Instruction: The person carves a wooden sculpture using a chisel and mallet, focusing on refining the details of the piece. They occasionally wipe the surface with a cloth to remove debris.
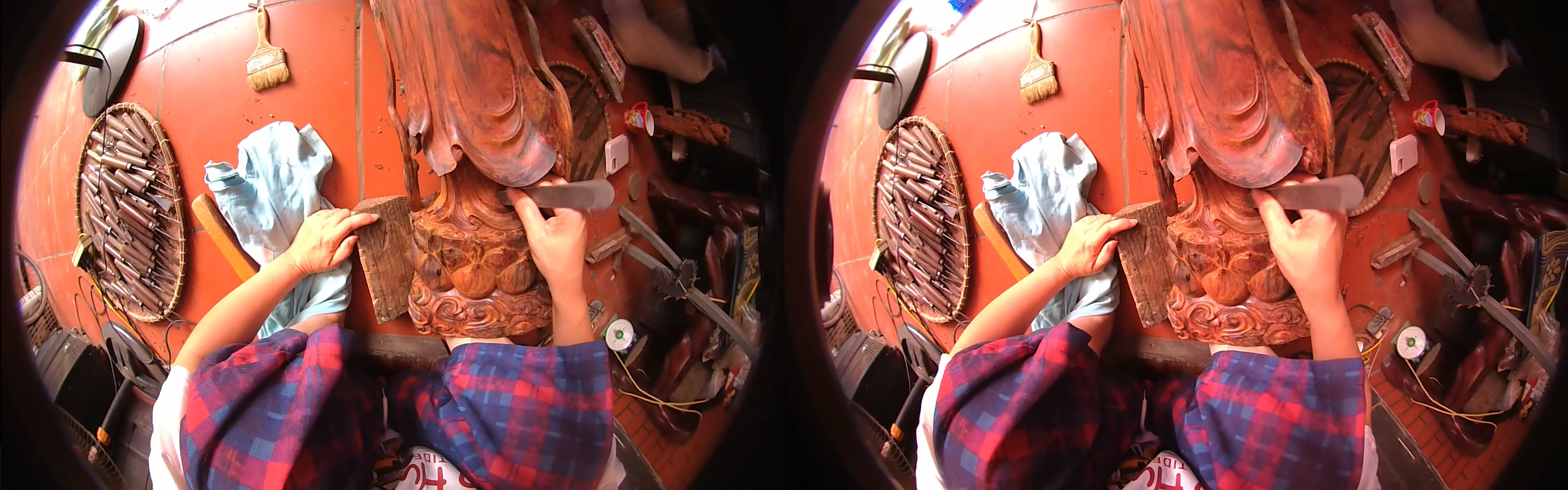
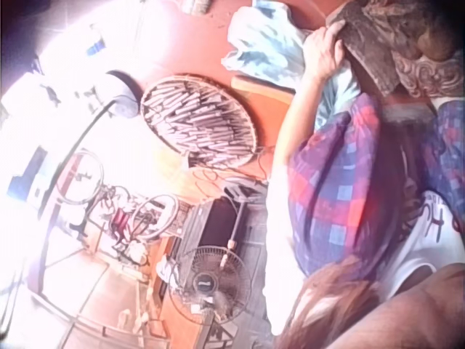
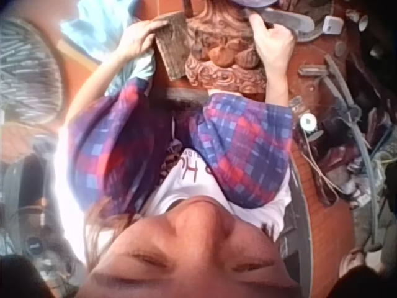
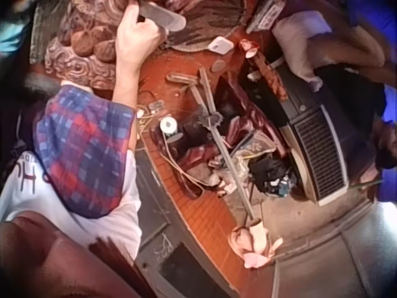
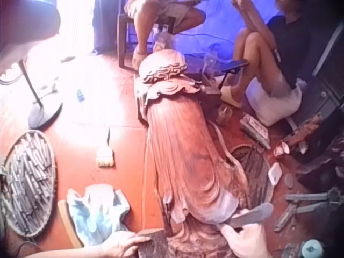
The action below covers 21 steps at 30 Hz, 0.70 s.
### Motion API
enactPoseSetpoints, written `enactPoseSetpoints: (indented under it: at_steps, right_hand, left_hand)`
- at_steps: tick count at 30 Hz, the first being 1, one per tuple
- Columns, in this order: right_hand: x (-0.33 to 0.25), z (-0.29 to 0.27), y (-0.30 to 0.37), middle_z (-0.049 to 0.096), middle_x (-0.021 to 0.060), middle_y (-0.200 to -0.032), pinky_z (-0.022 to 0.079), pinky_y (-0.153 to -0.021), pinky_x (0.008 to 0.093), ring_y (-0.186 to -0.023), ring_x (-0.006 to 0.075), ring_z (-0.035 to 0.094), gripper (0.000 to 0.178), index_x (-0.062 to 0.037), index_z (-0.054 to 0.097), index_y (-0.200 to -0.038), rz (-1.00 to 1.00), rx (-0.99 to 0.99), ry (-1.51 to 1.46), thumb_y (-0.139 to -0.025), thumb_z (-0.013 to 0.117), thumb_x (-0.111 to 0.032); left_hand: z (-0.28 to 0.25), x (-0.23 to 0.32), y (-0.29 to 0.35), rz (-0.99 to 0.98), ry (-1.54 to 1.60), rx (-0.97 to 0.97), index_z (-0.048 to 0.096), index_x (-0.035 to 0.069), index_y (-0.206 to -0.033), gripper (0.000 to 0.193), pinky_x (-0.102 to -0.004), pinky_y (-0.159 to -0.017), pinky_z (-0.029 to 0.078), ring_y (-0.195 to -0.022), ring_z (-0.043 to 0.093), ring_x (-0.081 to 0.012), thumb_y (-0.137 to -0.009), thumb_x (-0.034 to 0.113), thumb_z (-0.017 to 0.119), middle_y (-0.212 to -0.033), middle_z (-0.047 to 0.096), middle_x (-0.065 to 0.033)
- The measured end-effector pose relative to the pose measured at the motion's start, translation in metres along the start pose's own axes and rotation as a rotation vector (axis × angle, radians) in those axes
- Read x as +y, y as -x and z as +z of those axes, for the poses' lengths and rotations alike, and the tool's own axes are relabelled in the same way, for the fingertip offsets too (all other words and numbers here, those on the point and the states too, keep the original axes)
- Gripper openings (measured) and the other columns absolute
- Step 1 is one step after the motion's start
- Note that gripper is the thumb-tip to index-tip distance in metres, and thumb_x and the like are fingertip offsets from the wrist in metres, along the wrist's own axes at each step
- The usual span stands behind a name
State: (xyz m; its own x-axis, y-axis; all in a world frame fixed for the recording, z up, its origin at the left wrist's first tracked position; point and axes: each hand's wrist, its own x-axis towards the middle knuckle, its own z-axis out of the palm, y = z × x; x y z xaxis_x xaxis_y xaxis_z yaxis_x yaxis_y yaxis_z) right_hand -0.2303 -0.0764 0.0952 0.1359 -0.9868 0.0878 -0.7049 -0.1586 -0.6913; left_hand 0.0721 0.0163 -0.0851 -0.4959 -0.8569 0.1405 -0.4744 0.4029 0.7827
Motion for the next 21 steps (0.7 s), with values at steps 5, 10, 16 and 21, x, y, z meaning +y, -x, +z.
enactPoseSetpoints:
  at_steps: [5, 10, 16, 21]
  right_hand:
    - [-0.005, -0.004, -0.003, 0.064, 0.0159, -0.068, 0.047, -0.061, 0.0357, -0.061, 0.0245, 0.064, 0.011, 0.0045, 0.067, -0.080, 0.148, 0.039, 0.014, -0.083, 0.071, -0.005]
    - [-0.011, 0.005, -0.001, 0.064, 0.0173, -0.069, 0.048, -0.062, 0.0389, -0.064, 0.0317, 0.065, 0.012, 0.0048, 0.066, -0.078, 0.063, 0.027, 0.093, -0.082, 0.070, -0.006]
    - [-0.012, 0.005, -0.002, 0.061, 0.0177, -0.064, 0.047, -0.059, 0.0396, -0.058, 0.0303, 0.062, 0.015, 0.0050, 0.064, -0.074, 0.021, 0.087, 0.135, -0.082, 0.069, -0.006]
    - [-0.010, -0.002, -0.002, 0.057, 0.0087, -0.060, 0.044, -0.059, 0.0330, -0.061, 0.0089, 0.052, 0.023, 0.0069, 0.063, -0.076, 0.143, -0.004, 0.138, -0.089, 0.068, -0.012]
  left_hand:
    - [0.000, 0.004, 0.001, -0.043, -0.004, -0.080, 0.056, 0.011, -0.132, 0.048, -0.0440, -0.079, 0.050, -0.085, 0.061, -0.0341, -0.084, 0.018, 0.056, -0.092, 0.060, -0.0136]
    - [0.002, 0.000, 0.004, -0.003, -0.008, -0.006, 0.054, 0.016, -0.134, 0.049, -0.0433, -0.078, 0.049, -0.082, 0.060, -0.0319, -0.085, 0.021, 0.057, -0.087, 0.057, -0.0110]
    - [0.000, 0.003, -0.001, -0.054, -0.025, -0.116, 0.055, 0.010, -0.132, 0.049, -0.0432, -0.080, 0.049, -0.085, 0.061, -0.0335, -0.084, 0.019, 0.055, -0.094, 0.061, -0.0135]
    - [-0.001, 0.001, 0.002, -0.010, -0.015, -0.036, 0.054, 0.016, -0.135, 0.050, -0.0428, -0.078, 0.050, -0.083, 0.061, -0.0314, -0.085, 0.021, 0.056, -0.088, 0.058, -0.0109]
